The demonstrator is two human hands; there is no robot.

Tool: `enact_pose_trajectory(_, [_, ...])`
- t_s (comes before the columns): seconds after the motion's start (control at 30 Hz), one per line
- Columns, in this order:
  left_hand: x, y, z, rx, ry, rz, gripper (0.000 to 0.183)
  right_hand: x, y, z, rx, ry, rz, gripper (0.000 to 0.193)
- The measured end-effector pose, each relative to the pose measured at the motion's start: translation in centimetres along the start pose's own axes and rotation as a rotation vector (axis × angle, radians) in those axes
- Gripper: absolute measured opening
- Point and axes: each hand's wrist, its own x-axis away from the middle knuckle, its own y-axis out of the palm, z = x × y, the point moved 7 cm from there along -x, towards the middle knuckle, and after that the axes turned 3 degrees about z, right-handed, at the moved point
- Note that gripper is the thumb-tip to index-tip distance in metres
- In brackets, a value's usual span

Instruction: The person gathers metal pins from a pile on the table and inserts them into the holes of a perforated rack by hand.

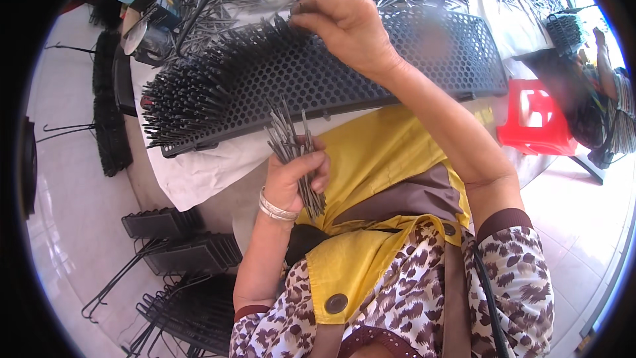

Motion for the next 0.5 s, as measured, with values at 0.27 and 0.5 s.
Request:
enact_pose_trajectory(0.27, [0.0,0.1,-0.2,-0.010,-0.019,0.029,0.014,0.3,-0.8,1.4,-0.252,0.037,0.143,0.009])
enact_pose_trajectory(0.5, [0.1,0.1,-0.4,-0.008,-0.029,0.031,0.014,0.2,0.0,0.9,-0.040,0.036,0.146,0.010])
